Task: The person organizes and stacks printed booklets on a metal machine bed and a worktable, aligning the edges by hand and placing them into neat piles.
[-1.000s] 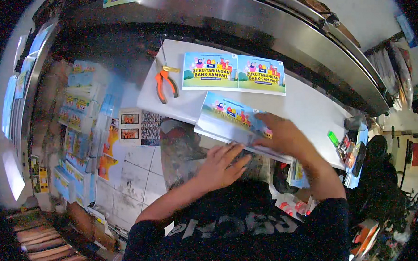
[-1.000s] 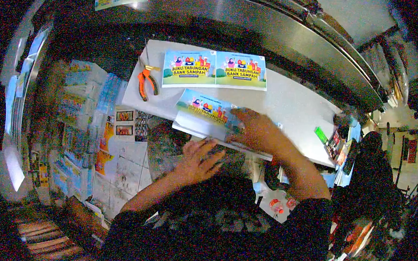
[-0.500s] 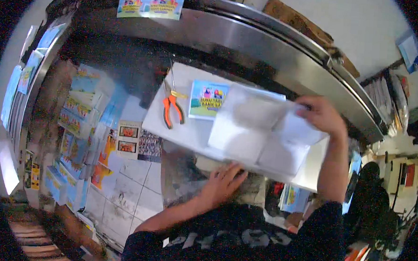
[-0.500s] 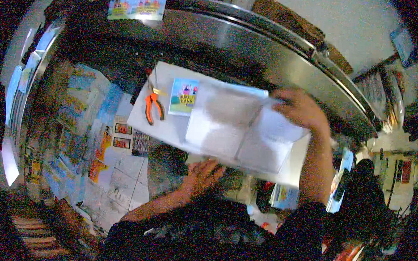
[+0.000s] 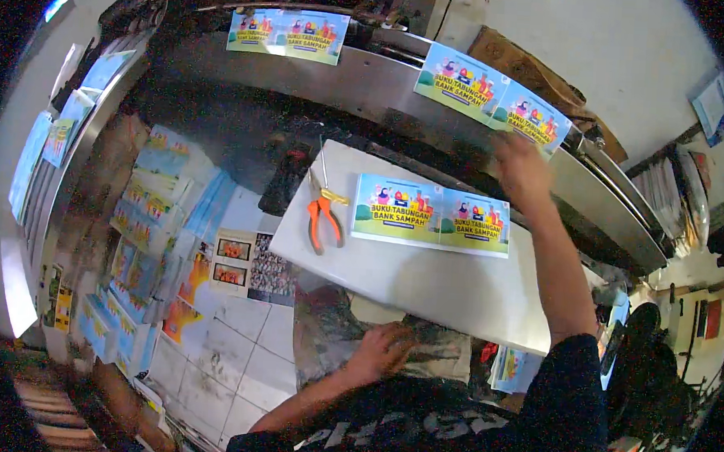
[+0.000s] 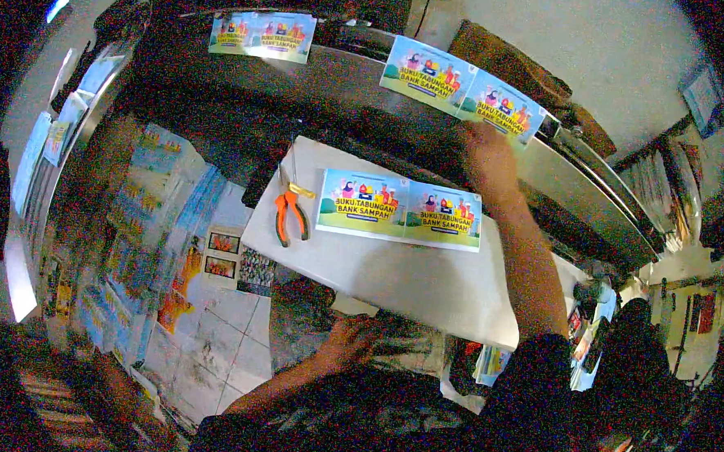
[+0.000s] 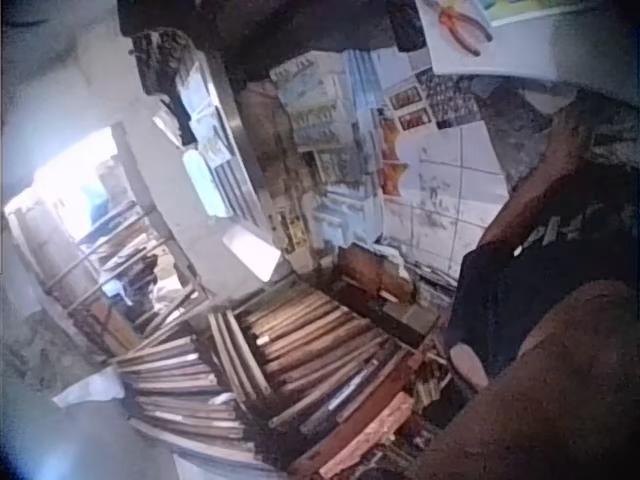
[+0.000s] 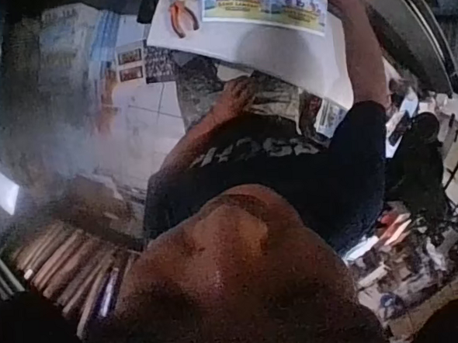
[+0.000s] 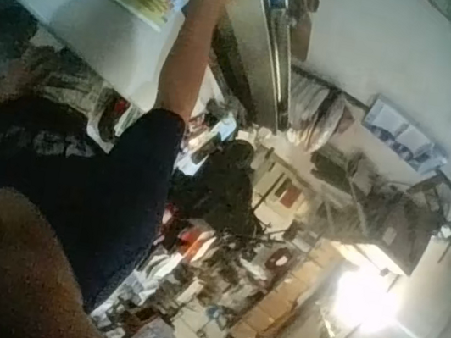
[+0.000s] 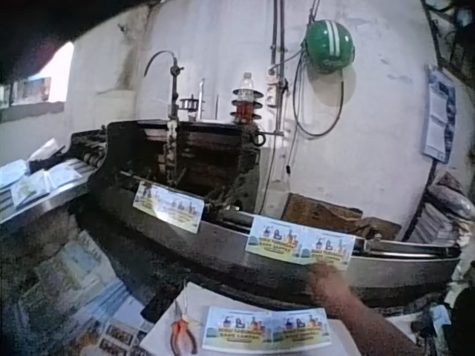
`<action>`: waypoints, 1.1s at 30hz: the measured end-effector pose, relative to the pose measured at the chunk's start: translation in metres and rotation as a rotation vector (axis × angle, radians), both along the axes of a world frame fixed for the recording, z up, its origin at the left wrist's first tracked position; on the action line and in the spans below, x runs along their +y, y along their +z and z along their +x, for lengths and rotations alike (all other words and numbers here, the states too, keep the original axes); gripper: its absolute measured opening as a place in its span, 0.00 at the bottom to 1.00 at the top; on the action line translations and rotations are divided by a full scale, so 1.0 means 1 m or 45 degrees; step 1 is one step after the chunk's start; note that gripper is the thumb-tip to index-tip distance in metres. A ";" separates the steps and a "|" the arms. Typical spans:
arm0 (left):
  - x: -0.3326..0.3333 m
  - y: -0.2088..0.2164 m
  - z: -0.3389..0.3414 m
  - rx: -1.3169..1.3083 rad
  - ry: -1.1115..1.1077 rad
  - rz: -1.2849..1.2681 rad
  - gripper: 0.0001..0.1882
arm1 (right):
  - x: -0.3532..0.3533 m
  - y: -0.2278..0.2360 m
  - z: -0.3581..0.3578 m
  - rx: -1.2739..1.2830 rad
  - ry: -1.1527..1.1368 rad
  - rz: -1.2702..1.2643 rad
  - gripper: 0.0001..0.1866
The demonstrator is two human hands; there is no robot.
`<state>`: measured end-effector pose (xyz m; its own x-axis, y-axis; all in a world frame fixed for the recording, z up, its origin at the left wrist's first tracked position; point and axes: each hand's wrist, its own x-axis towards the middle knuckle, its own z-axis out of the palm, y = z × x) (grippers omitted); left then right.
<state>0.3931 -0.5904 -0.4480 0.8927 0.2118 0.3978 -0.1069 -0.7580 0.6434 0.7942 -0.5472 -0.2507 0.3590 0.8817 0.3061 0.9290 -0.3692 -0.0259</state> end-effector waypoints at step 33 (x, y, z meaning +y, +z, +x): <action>0.014 0.124 0.041 0.009 0.391 -0.654 0.16 | -0.184 -0.043 -0.158 2.429 -0.076 0.791 0.36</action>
